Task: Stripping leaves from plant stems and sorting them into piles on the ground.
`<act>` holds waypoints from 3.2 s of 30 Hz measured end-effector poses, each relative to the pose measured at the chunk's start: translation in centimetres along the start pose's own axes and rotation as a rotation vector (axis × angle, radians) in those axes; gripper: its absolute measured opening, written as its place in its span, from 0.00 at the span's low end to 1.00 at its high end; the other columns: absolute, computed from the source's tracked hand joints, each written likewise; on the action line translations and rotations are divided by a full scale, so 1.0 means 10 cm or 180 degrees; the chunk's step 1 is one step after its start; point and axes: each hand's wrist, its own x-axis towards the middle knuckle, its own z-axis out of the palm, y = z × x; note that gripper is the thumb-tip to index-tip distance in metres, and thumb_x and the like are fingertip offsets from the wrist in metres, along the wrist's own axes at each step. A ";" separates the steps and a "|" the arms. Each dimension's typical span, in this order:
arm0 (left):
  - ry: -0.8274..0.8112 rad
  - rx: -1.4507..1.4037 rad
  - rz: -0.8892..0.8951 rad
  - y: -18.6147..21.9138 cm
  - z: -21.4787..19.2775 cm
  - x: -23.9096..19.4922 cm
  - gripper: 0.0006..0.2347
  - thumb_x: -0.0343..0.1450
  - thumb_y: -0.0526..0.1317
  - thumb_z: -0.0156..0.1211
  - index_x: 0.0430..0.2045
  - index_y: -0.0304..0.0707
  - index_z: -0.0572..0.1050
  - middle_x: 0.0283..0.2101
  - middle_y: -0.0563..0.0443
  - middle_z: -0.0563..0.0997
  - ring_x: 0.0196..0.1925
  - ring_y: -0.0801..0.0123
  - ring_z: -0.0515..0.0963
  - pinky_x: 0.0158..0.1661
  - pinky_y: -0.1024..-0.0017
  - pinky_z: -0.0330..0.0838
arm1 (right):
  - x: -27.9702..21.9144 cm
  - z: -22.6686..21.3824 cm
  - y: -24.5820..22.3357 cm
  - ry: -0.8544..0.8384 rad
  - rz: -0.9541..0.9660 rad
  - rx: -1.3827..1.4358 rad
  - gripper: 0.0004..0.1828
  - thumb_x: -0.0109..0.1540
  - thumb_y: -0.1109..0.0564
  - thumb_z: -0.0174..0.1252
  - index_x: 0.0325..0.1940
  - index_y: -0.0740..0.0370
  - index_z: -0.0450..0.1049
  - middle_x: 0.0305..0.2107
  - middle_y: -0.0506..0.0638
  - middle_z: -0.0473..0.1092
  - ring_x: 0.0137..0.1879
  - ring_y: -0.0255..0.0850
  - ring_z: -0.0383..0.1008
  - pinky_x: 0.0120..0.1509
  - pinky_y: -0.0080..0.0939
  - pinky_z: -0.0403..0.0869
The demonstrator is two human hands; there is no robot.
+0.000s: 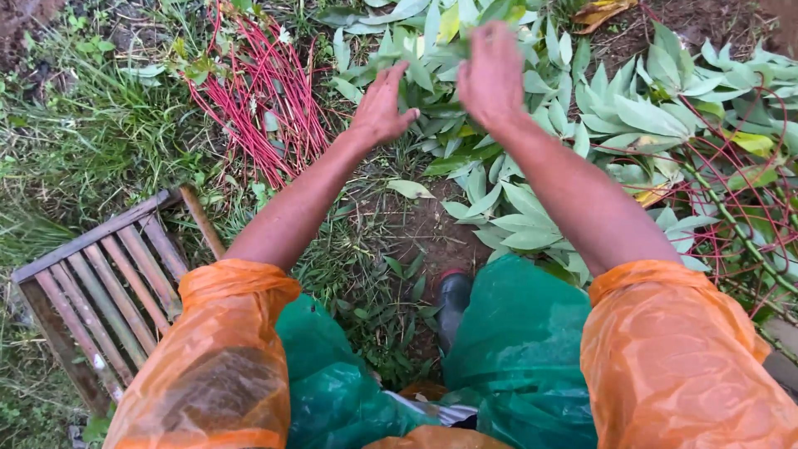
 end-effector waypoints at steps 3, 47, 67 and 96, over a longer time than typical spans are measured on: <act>0.0102 -0.0063 0.0237 -0.25 0.25 0.29 0.41 0.68 0.41 0.71 0.70 0.47 0.44 0.73 0.39 0.46 0.71 0.49 0.62 0.66 0.47 0.59 | 0.08 -0.07 0.14 -0.0981 0.1635 -0.0219 0.58 0.68 0.32 0.65 0.80 0.61 0.34 0.73 0.59 0.24 0.81 0.52 0.33 0.84 0.56 0.42; 0.0189 0.2654 0.1413 -0.67 0.45 0.37 0.18 0.71 0.60 0.51 0.37 0.51 0.80 0.73 0.40 0.57 0.75 0.49 0.53 0.69 0.42 0.36 | 0.57 0.77 0.35 0.0150 -0.0504 0.0527 0.13 0.63 0.61 0.59 0.53 0.59 0.74 0.46 0.53 0.68 0.52 0.48 0.64 0.53 0.49 0.70; 0.0664 0.2098 0.0462 0.25 -0.37 0.08 0.14 0.73 0.54 0.54 0.36 0.45 0.77 0.39 0.47 0.82 0.48 0.61 0.80 0.66 0.44 0.54 | 0.87 0.31 0.54 -0.0375 0.1793 0.2580 0.28 0.64 0.62 0.54 0.69 0.61 0.61 0.64 0.56 0.65 0.23 0.23 0.63 0.18 0.21 0.62; 0.1260 -0.4654 -0.0001 0.17 -0.34 0.77 0.15 0.70 0.30 0.60 0.52 0.28 0.75 0.48 0.37 0.80 0.38 0.64 0.79 0.39 0.70 0.81 | 0.48 0.37 1.73 0.0481 0.1448 0.0217 0.24 0.58 0.66 0.65 0.50 0.54 0.59 0.44 0.53 0.62 0.42 0.41 0.70 0.39 0.39 0.74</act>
